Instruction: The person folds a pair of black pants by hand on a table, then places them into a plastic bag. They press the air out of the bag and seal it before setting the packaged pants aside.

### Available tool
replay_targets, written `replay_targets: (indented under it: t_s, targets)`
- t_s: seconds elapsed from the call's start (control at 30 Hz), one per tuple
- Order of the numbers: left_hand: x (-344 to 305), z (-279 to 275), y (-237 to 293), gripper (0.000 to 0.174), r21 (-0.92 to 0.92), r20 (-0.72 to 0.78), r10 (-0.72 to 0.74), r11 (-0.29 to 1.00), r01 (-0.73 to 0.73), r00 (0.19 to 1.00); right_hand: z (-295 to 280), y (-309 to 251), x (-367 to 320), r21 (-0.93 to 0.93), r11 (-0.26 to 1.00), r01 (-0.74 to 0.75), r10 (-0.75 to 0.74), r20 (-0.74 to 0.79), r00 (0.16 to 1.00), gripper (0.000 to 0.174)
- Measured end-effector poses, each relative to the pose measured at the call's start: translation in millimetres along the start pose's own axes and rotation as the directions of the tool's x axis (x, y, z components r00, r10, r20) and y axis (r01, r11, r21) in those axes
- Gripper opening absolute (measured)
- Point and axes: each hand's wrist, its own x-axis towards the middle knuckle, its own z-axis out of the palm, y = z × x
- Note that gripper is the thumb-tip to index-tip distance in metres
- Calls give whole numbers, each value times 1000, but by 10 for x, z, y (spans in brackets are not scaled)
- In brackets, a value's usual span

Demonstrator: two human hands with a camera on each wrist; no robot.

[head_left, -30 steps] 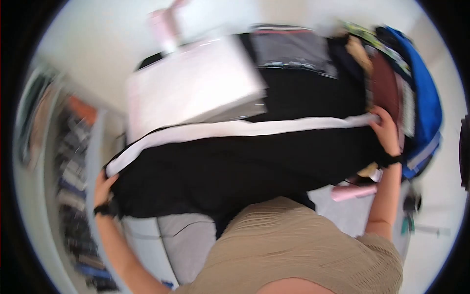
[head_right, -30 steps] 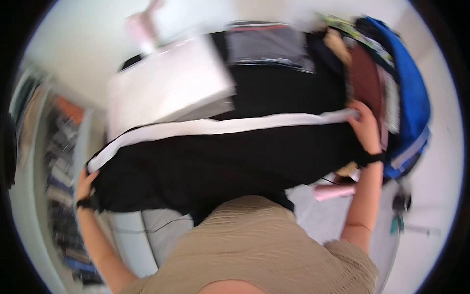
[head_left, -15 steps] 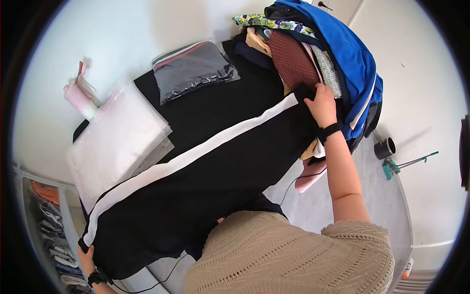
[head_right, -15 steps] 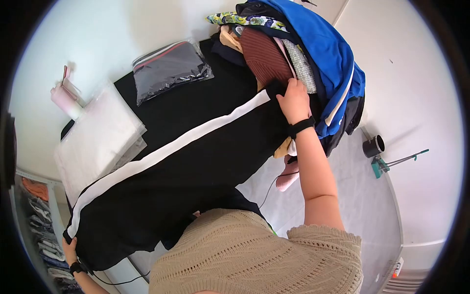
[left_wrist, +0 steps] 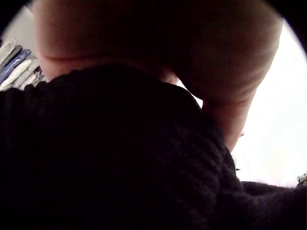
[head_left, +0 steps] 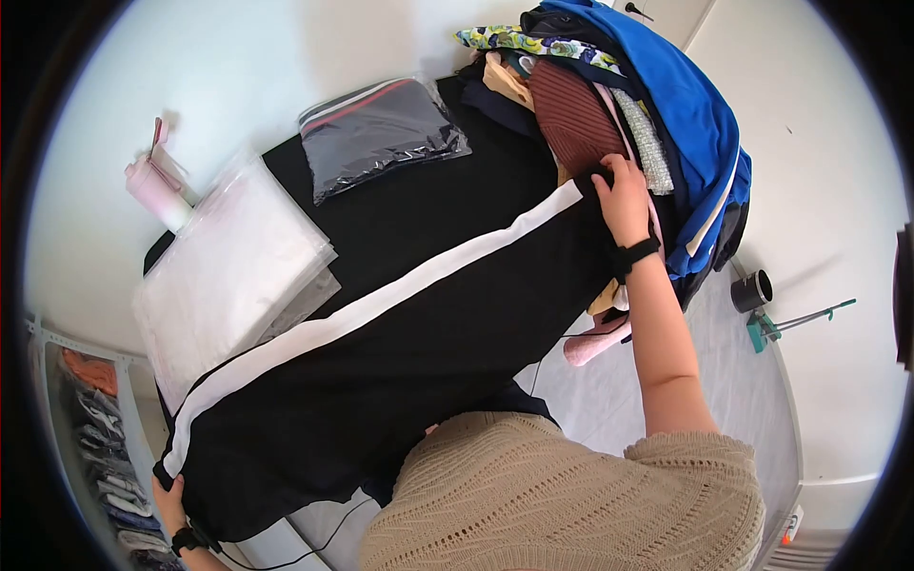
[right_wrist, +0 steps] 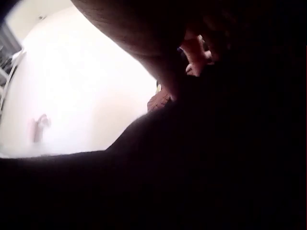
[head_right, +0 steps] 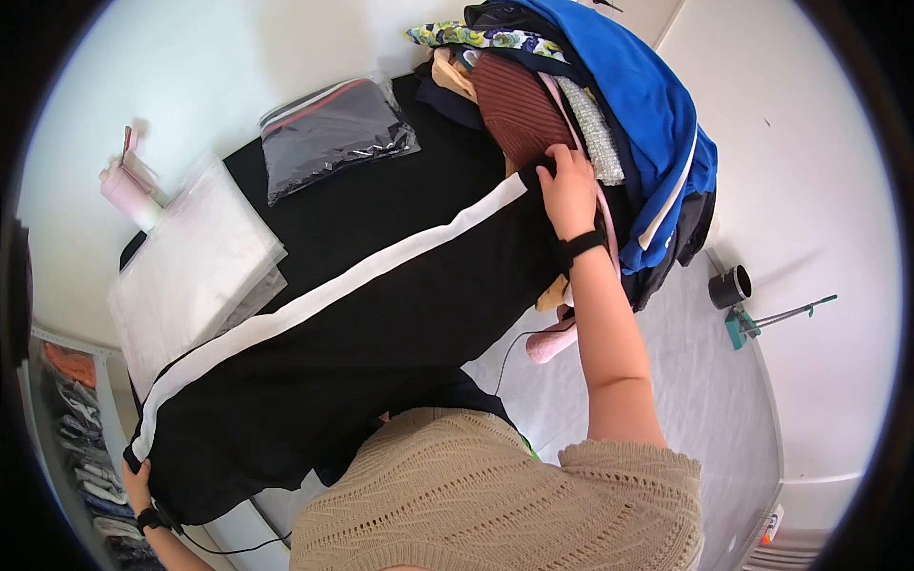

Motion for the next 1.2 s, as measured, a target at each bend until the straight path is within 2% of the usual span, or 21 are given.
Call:
replay_targets:
  t_s: [0.03,0.1,0.13,0.2,0.27,0.3,0.33,0.4,0.47,0.53,0.6,0.67,0.7,0.8,0.87,0.97,1.0,1.07,1.1,1.13,1.2]
  targets:
    - [39,-1,-8,53,3,1,1,1000,-1,1000,-14,-30,-19,-195,979,-64,71,31,997,27]
    - [30,-3,-83,52,-17,13,-17,1000,17,1000,-52,-86,-34,-514,849,-122,195,90,977,43]
    - [-11,6,-58,52,-7,2,-35,999,35,999,-144,-149,-39,-581,806,-113,255,168,952,43]
    - [-71,34,95,49,-29,44,-5,1000,6,999,-183,-157,-128,-650,759,-43,247,227,942,39]
    - [-92,79,106,47,-68,21,58,996,-56,998,-148,-76,-214,-579,814,45,195,345,918,29]
    - [-126,89,130,46,-58,-3,78,995,-78,997,-136,-4,-239,-470,882,39,137,333,933,25]
    - [-170,108,218,44,-52,-27,103,993,-104,994,-137,44,-230,-357,933,34,84,309,947,22]
    - [-240,90,314,42,-70,-79,58,996,-64,995,-306,-30,-79,-185,983,10,35,238,971,24]
    - [-318,4,376,42,-115,-169,96,987,-116,981,-484,112,178,-68,997,-45,56,169,984,32]
    - [-351,-176,294,44,-129,-231,112,981,-145,966,-648,486,478,-17,996,-83,85,121,989,37]
    - [-384,-278,361,47,-228,-246,87,963,-145,965,-750,762,743,33,997,-72,70,45,997,39]
    - [-348,-386,487,48,-261,-236,71,956,-134,969,-785,883,1004,-20,995,-95,96,72,993,40]
    - [-287,-396,542,47,-258,-234,81,955,-143,969,-770,918,1119,6,992,-123,121,140,983,42]
    - [17,-407,690,43,-225,-229,102,962,-154,968,-537,964,1356,-41,995,-89,93,120,988,42]
    - [256,-401,762,46,-224,-189,82,967,-125,979,-335,996,1468,11,997,-81,78,167,983,42]
    - [608,-267,689,48,-119,-101,107,986,-119,989,8,891,1417,-55,998,18,-6,212,977,42]
    - [687,-193,669,50,-66,-80,120,990,-125,990,124,840,1350,-68,998,9,7,236,972,41]
    - [803,-55,608,61,-17,-31,23,1000,-24,999,303,734,1214,-74,993,89,-64,289,955,40]
    - [838,-29,533,63,14,-4,-38,999,38,999,426,761,1158,-135,981,142,-93,317,944,38]
    - [822,18,558,65,47,22,-100,994,99,995,484,709,1089,-130,990,59,-3,396,918,38]
    - [913,-58,284,71,108,11,-98,989,97,995,516,569,985,-192,981,31,54,420,906,37]
